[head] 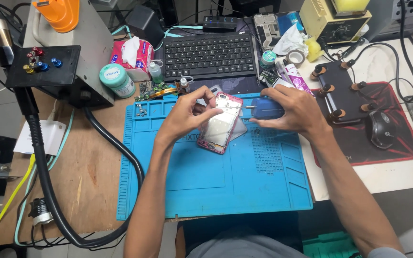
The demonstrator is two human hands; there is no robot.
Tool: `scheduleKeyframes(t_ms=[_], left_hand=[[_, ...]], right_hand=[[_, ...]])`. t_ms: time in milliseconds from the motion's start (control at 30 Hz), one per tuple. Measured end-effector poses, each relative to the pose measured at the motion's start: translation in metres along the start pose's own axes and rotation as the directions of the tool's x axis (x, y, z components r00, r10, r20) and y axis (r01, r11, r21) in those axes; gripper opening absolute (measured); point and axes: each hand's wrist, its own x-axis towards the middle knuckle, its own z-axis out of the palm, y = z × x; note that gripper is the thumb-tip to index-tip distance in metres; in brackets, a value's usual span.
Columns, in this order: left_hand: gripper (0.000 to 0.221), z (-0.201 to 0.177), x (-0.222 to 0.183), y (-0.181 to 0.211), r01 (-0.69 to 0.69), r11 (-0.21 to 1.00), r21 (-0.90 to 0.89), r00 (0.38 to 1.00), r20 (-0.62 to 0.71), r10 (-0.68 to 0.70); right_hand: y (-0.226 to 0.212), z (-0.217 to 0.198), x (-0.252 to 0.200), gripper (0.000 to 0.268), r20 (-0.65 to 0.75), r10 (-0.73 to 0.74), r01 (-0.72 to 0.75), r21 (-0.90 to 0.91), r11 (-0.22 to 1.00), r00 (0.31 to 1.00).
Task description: Repairing a pink mobile phone frame by disassembling or assembling internal components using a screwdriver at a repair bench.
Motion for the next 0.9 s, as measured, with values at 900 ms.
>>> scheduleKeyframes(t_ms=[900], left_hand=[[0.006, -0.002, -0.005, 0.050, -0.105, 0.975, 0.195, 0.985, 0.152, 0.076]], right_hand=[[0.018, -0.005, -0.006, 0.063, -0.152, -0.138, 0.117, -0.137, 0.984, 0.979]])
